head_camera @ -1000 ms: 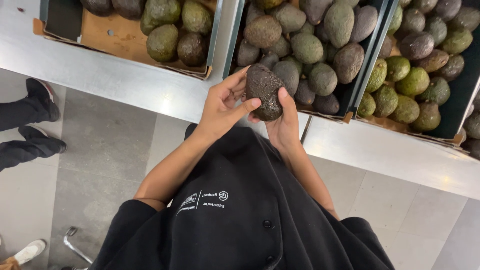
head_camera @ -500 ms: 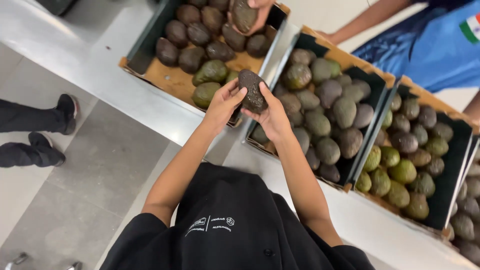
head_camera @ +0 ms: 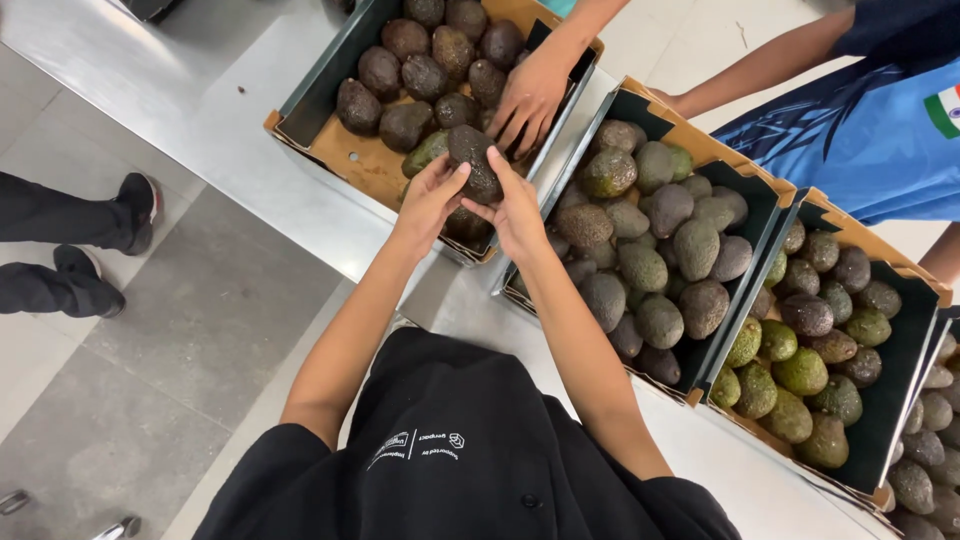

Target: Sorting avocados from crates onto a table and into other crates based on quality and ripeness.

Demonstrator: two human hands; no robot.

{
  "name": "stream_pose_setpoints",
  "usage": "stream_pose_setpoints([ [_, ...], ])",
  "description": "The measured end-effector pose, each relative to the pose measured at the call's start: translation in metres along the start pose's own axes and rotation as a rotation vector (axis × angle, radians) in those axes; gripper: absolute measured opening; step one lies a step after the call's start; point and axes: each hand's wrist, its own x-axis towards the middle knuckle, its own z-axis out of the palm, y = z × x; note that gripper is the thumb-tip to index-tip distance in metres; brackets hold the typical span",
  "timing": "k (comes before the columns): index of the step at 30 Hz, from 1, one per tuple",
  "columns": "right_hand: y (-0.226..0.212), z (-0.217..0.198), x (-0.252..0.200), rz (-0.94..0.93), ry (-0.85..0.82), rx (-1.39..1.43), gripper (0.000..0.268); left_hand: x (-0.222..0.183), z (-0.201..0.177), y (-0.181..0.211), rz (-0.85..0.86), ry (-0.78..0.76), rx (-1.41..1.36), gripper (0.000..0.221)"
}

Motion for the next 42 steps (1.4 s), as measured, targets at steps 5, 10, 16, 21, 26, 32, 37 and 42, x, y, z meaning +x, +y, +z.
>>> stream_pose_setpoints([
  [5,0.01,-0.005,0.008,-0.001,-0.001,0.013,0.055,0.005,-0.006,-0.006,-0.002,-0.012,-0.018,0.045],
  [10,0.011,-0.005,0.002,-0.001,-0.081,0.046,0.076,0.009,-0.007,-0.008,0.046,-0.012,-0.031,0.044],
  [16,-0.006,-0.021,-0.049,0.045,-0.067,0.081,0.084,0.019,-0.014,-0.011,0.075,0.02,-0.125,0.036],
  [21,0.028,-0.069,-0.085,-0.146,0.079,-0.165,0.067,0.028,-0.013,-0.013,-0.005,0.113,-0.215,0.047],
  [26,0.057,-0.096,-0.115,-0.393,0.33,-0.491,0.05,0.049,-0.011,0.004,0.103,0.228,-0.209,0.065],
  [32,0.076,-0.103,-0.136,-0.607,0.48,-0.879,0.037,0.078,-0.064,0.04,0.327,0.226,0.382,0.045],
  [37,0.09,-0.108,-0.138,-0.766,0.528,-1.183,0.029,0.127,-0.142,0.026,0.287,0.546,2.011,0.059],
  [42,0.095,-0.109,-0.132,-0.659,0.566,-1.195,0.025,0.157,-0.179,0.01,0.162,0.504,2.004,0.066],
])
